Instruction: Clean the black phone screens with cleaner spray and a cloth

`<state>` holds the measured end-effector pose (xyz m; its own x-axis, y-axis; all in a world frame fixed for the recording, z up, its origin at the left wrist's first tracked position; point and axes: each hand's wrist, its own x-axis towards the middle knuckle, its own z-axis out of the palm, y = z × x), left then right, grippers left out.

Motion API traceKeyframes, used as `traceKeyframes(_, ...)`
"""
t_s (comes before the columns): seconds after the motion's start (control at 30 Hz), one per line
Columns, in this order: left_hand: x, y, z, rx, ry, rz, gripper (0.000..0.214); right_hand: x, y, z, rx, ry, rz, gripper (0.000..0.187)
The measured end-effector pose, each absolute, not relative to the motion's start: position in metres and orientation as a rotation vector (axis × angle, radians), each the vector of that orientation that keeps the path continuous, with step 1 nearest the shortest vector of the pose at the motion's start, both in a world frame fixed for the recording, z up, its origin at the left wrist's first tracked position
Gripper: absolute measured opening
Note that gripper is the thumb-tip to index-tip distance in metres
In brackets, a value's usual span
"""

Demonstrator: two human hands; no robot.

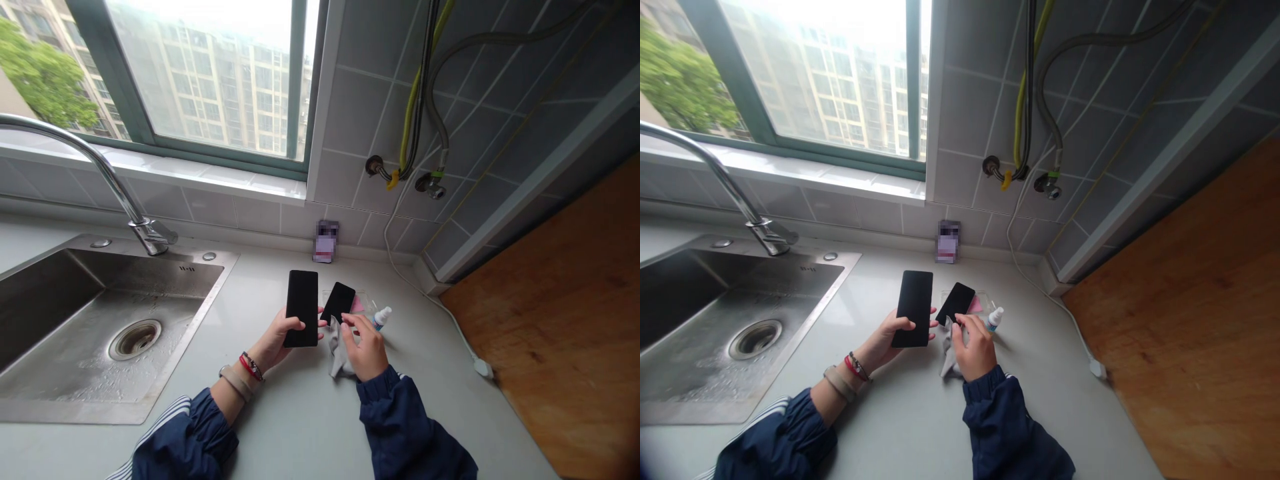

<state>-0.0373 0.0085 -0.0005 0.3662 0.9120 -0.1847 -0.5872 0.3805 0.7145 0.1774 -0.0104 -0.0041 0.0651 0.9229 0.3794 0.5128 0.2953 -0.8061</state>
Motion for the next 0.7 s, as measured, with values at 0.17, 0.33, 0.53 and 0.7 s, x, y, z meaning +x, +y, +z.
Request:
traceKeyframes(0.17,-0.038,0.010,-0.004,0.594,0.670,1.006,0.057,0.173,-0.024,0.007,-1.256,-1.537,0.460,0.026)
traceKeyframes(0.33,-0.038,0.010,-0.007,0.639,0.699,1.025,0.051,0.188,-0.029,0.010,-1.163,-1.284,0.076,0.024)
traceKeyframes(0.53,-0.035,0.011,-0.008,0.653,0.757,1.066,0.052,0.224,-0.005,0.005,-1.232,-1.171,-0.116,0.033)
traceKeyframes(0.7,-0.034,0.012,-0.010,0.653,0.794,1.041,0.042,0.233,0.011,-0.023,-1.493,-1.157,0.146,0.072)
